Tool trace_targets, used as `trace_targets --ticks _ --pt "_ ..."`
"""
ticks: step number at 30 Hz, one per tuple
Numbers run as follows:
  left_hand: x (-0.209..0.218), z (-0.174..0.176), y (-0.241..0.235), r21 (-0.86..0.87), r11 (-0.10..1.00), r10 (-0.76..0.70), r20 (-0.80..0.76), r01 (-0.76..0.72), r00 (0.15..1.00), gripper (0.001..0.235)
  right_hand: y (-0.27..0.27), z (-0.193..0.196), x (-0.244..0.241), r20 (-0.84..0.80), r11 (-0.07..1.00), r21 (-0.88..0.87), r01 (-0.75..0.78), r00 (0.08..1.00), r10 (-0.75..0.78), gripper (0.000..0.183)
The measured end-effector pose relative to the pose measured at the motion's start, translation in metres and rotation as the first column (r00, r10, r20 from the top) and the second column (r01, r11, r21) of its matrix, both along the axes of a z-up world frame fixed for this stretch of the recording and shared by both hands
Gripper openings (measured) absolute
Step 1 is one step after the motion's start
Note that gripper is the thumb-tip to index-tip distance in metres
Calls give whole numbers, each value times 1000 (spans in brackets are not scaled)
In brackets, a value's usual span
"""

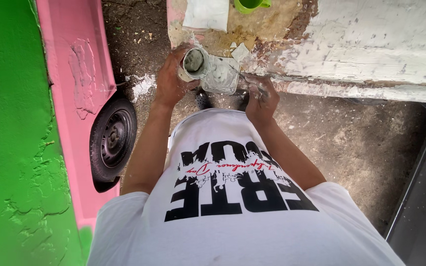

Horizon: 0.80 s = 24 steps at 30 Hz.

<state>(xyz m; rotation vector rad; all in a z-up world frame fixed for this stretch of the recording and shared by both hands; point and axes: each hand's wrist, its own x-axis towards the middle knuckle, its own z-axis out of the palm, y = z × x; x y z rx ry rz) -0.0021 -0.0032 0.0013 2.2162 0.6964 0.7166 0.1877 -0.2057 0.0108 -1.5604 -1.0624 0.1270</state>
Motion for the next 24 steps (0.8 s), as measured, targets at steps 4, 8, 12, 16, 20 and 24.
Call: trace_targets --ticks 4,8,12,16,20,24 --pt "2 -9 3 -29 999 -37 -7 37 999 86 33 -3 -4 -216 991 16 -134 967 134 16" --pt "9 -30 4 -148 988 41 -13 -43 999 86 83 -35 -3 -279 943 -228 -240 945 173 19" --pt "15 -57 1 -288 938 191 -32 -192 981 88 91 -73 8 -401 912 -298 -283 904 149 34" --pt "17 -77 -2 -325 919 250 42 -223 967 87 65 -104 40 -176 871 -486 75 968 -181 31" --pt "16 -85 -6 -390 897 268 107 -207 958 90 46 -129 65 260 764 -548 342 937 -233 51" --pt "11 -87 -12 -126 959 260 44 -253 965 85 48 -145 72 113 702 -646 300 947 -301 37"
